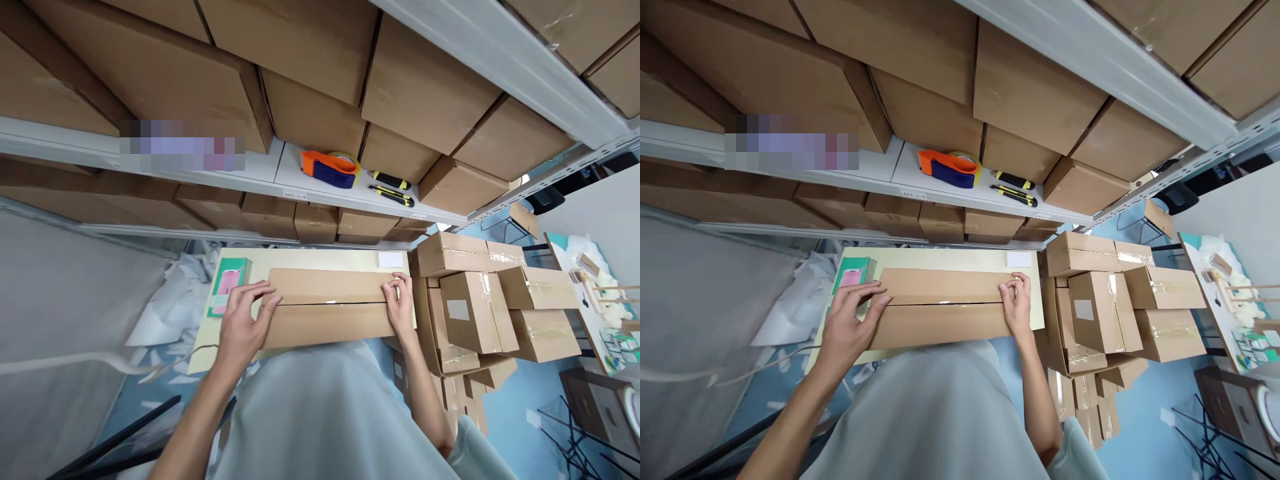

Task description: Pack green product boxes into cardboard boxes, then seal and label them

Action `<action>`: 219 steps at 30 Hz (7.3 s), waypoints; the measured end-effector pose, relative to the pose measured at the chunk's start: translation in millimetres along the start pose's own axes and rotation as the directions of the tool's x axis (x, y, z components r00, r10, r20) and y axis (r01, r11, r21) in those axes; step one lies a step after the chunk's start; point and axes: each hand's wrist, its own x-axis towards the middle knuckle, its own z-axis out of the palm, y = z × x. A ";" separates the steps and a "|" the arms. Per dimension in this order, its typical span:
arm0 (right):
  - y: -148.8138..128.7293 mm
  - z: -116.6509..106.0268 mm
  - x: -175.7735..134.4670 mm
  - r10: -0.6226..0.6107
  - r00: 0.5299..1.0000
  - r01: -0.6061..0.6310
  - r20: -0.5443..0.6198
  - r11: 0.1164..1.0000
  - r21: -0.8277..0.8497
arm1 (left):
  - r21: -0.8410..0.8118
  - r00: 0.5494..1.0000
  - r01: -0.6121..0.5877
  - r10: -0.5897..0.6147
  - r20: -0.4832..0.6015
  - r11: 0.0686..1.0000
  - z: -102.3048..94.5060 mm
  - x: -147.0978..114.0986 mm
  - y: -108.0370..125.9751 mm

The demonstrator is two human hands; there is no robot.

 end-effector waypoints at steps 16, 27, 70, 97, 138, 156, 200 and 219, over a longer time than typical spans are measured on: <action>-1.5 -1.8 11.7 0.012 0.978 0.008 0.207 0.996 -0.094 | -0.091 0.988 0.111 -0.101 0.114 0.990 10.3 -1.1 -1.7; -3.4 -67.0 8.7 0.166 0.829 -0.286 0.534 0.946 0.150 | -0.107 0.977 0.145 -0.125 0.174 0.984 12.9 0.2 -2.0; -68.9 68.8 -24.8 -0.247 0.836 0.349 0.490 0.928 -0.127 | -0.774 0.819 0.454 -0.549 0.168 0.440 -4.2 -5.2 89.0; -65.6 69.7 -22.5 -0.245 0.819 0.365 0.518 0.920 -0.142 | -0.751 0.836 0.485 -0.491 0.246 0.448 0.7 -4.1 85.4; -67.1 69.4 -21.3 -0.234 0.808 0.373 0.541 0.914 -0.162 | -0.702 0.835 0.531 -0.435 0.337 0.474 7.4 0.0 92.5; -64.9 70.9 -21.5 -0.248 0.803 0.394 0.543 0.903 -0.171 | -0.669 0.832 0.540 -0.443 0.334 0.510 7.3 1.4 99.3; -66.9 69.9 -21.4 -0.227 0.796 0.397 0.561 0.896 -0.201 | -0.693 0.847 0.512 -0.430 0.312 0.508 2.0 11.2 116.8; -65.8 70.7 -22.3 -0.243 0.802 0.406 0.546 0.892 -0.199 | -0.672 0.846 0.524 -0.412 0.339 0.523 0.2 8.7 118.0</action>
